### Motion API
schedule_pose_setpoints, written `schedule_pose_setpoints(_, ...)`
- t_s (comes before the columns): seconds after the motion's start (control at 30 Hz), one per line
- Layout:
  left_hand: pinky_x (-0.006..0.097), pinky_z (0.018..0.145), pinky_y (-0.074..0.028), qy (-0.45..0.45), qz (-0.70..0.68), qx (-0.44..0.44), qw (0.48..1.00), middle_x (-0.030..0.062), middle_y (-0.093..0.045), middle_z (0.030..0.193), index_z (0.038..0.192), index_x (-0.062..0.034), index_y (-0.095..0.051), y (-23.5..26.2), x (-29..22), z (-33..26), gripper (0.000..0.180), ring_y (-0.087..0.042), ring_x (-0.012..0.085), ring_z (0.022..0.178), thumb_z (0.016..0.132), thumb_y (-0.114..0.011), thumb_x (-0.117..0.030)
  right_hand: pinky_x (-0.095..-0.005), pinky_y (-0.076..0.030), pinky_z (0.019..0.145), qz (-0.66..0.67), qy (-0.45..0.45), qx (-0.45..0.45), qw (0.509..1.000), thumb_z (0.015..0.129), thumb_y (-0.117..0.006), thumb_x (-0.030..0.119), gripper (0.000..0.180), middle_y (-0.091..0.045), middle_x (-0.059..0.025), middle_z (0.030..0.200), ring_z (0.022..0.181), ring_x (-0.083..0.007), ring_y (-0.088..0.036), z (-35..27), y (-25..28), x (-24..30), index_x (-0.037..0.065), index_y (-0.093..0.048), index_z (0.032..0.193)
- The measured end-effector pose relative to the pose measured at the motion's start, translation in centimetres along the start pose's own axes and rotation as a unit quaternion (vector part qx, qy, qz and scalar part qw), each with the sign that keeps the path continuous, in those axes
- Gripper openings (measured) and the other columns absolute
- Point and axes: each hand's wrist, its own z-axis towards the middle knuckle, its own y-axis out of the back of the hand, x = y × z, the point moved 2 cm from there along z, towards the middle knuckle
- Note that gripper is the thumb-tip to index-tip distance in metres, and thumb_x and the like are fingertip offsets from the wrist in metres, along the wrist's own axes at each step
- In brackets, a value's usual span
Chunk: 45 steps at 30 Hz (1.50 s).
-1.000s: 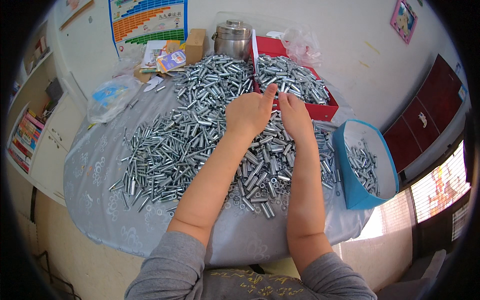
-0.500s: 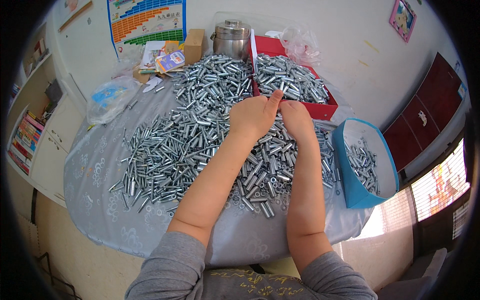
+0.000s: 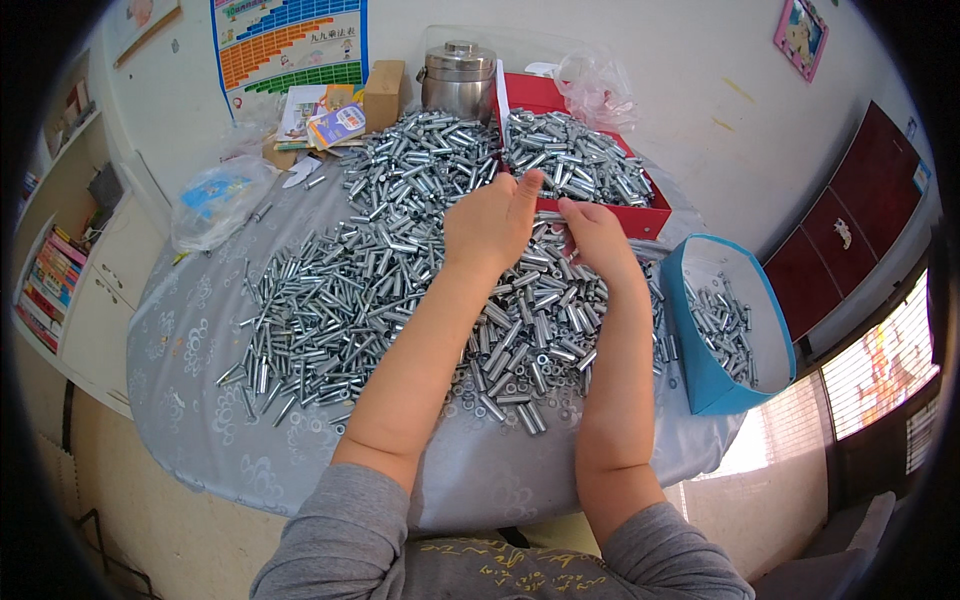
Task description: The person sits at a table covered with a large pile of small, cylindrical metal parts. They repeatedly pick up individual metal pieces and small rings, fit them together by hand, and place the assembled units into a blue container on the right. The task involves continuous manual assembly of these components throughout the clip.
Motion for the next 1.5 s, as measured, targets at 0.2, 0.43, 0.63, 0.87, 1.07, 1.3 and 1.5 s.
schedule_pose_setpoints(0.2,0.044,0.072,-0.044,0.037,0.153,-0.024,0.987,0.0200,-0.059,0.082,0.087,-0.0006,-0.055,-0.1,0.2,0.4,0.066,-0.057,0.0355,0.081,0.088,-0.021,-0.057,-0.0392,-0.043,0.080,-0.169,0.008,-0.168,0.971,0.079,-0.056,0.038,0.039,-0.059,-0.0197,0.095,0.092,-0.0320,-0.056,-0.5,2.3,-1.4,0.002,-0.063,0.091)
schedule_pose_setpoints(0.43,0.046,0.067,-0.045,-0.004,0.079,-0.031,0.996,0.0186,-0.057,0.081,0.078,-0.0012,-0.058,0.5,0.2,0.5,0.062,-0.057,0.0358,0.080,0.088,-0.028,-0.055,-0.0380,-0.046,0.074,-0.310,-0.074,-0.164,0.934,0.075,-0.058,0.035,0.033,-0.064,-0.0146,0.088,0.087,-0.0292,-0.060,-2.9,12.7,-4.7,0.006,-0.065,0.088)
schedule_pose_setpoints(0.63,0.044,0.064,-0.044,-0.016,0.033,-0.027,0.999,0.0177,-0.059,0.072,0.068,-0.0026,-0.057,0.1,-0.7,0.3,0.062,-0.058,0.0352,0.072,0.088,-0.028,-0.054,-0.0339,-0.048,0.069,-0.546,-0.142,0.106,0.819,0.072,-0.062,0.036,0.037,-0.064,-0.0125,0.088,0.079,-0.0243,-0.061,-3.7,22.7,-15.8,0.007,-0.065,0.094)
schedule_pose_setpoints(0.87,0.042,0.062,-0.044,0.008,0.017,-0.005,1.000,0.0158,-0.060,0.070,0.068,-0.0042,-0.058,0.3,-0.8,0.0,0.057,-0.058,0.0334,0.069,0.087,-0.033,-0.051,-0.0285,-0.047,0.050,-0.282,-0.210,0.088,0.932,0.067,-0.072,0.037,0.039,-0.062,-0.0076,0.079,0.066,-0.0158,-0.058,-5.7,20.0,-17.3,0.005,-0.066,0.089)
schedule_pose_setpoints(1.07,0.041,0.062,-0.044,-0.003,-0.009,-0.023,1.000,0.0144,-0.060,0.067,0.066,-0.0052,-0.058,-0.2,-1.0,-0.1,0.054,-0.058,0.0331,0.068,0.086,-0.036,-0.051,-0.0333,-0.048,0.060,-0.422,-0.154,0.103,0.887,0.070,-0.069,0.037,0.038,-0.060,-0.0118,0.068,0.065,-0.0218,-0.061,-4.9,19.9,-17.8,0.000,-0.064,0.080)
schedule_pose_setpoints(1.3,0.038,0.063,-0.043,-0.035,-0.077,0.006,0.996,0.0111,-0.059,0.067,0.071,-0.0065,-0.059,-0.3,-2.0,-0.5,0.054,-0.057,0.0297,0.067,0.088,-0.031,-0.050,-0.0274,-0.042,0.051,-0.308,-0.076,-0.039,0.947,0.077,-0.063,0.030,0.031,-0.056,-0.0052,0.060,0.054,-0.0123,-0.052,-5.5,20.4,-9.9,-0.001,-0.062,0.073)
schedule_pose_setpoints(1.5,0.025,0.066,-0.041,-0.096,-0.287,0.012,0.953,0.0040,-0.053,0.079,0.114,-0.0047,-0.047,0.0,-2.9,-1.6,0.068,-0.051,0.0143,0.074,0.089,-0.013,-0.057,-0.0169,-0.041,0.051,0.070,0.088,-0.023,0.993,0.078,-0.063,0.021,0.021,-0.065,-0.0028,0.075,0.063,-0.0055,-0.056,-6.1,7.7,4.0,0.003,-0.064,0.089)
